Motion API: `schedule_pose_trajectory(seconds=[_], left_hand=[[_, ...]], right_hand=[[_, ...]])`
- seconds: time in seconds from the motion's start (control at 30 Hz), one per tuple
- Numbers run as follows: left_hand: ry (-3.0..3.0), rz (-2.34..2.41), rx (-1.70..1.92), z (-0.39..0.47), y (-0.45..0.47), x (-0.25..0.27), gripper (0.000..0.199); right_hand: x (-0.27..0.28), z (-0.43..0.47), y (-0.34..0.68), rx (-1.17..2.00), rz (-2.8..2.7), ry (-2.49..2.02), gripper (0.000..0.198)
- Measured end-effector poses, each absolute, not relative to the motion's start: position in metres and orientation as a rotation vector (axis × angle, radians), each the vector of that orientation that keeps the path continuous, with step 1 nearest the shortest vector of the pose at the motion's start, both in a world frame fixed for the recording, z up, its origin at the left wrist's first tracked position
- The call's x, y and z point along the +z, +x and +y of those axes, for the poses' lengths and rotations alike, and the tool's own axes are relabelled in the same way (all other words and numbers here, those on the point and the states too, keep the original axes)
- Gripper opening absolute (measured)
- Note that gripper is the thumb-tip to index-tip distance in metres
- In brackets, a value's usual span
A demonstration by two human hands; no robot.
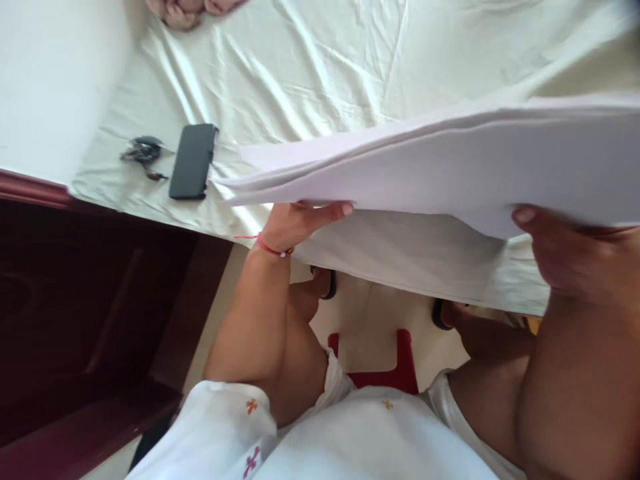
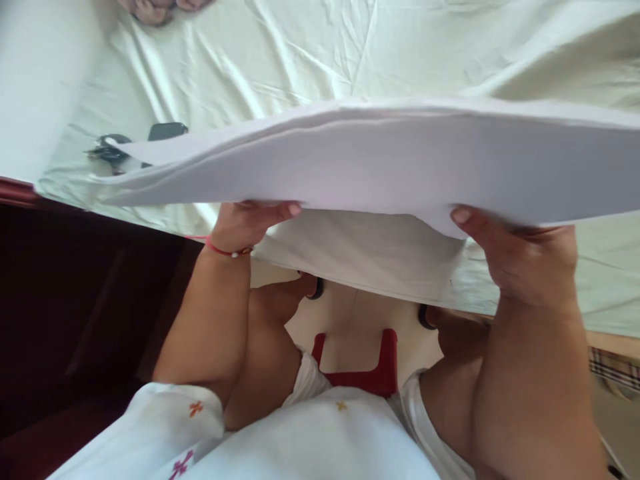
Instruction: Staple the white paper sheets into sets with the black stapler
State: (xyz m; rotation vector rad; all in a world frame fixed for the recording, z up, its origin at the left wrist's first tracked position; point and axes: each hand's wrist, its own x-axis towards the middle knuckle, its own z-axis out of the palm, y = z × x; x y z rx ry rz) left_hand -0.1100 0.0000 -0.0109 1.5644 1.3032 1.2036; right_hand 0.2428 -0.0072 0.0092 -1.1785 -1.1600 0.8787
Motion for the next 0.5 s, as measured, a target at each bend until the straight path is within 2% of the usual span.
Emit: schedule_pose_trajectory(seconds=[0.2, 0.37, 0.5], left_hand=[[1.458, 1.295, 1.249, -0.007, -0.105, -0.001, 0.025], [1.458, 1.379, 1.059, -0.01, -0.107, 0.004, 0.034], [1.576, 1.335, 1.054, -0.011, -0.108, 0.011, 0.031]], right_hand=[[0.007, -0.007, 0.242, 0.937, -1.125, -1.116, 0.067], [-0.002, -0.008, 0.25, 0.957, -1.253, -1.254, 0.048], [-0.001, -0.004, 0.254, 0.941, -1.256, -1.216, 0.035]])
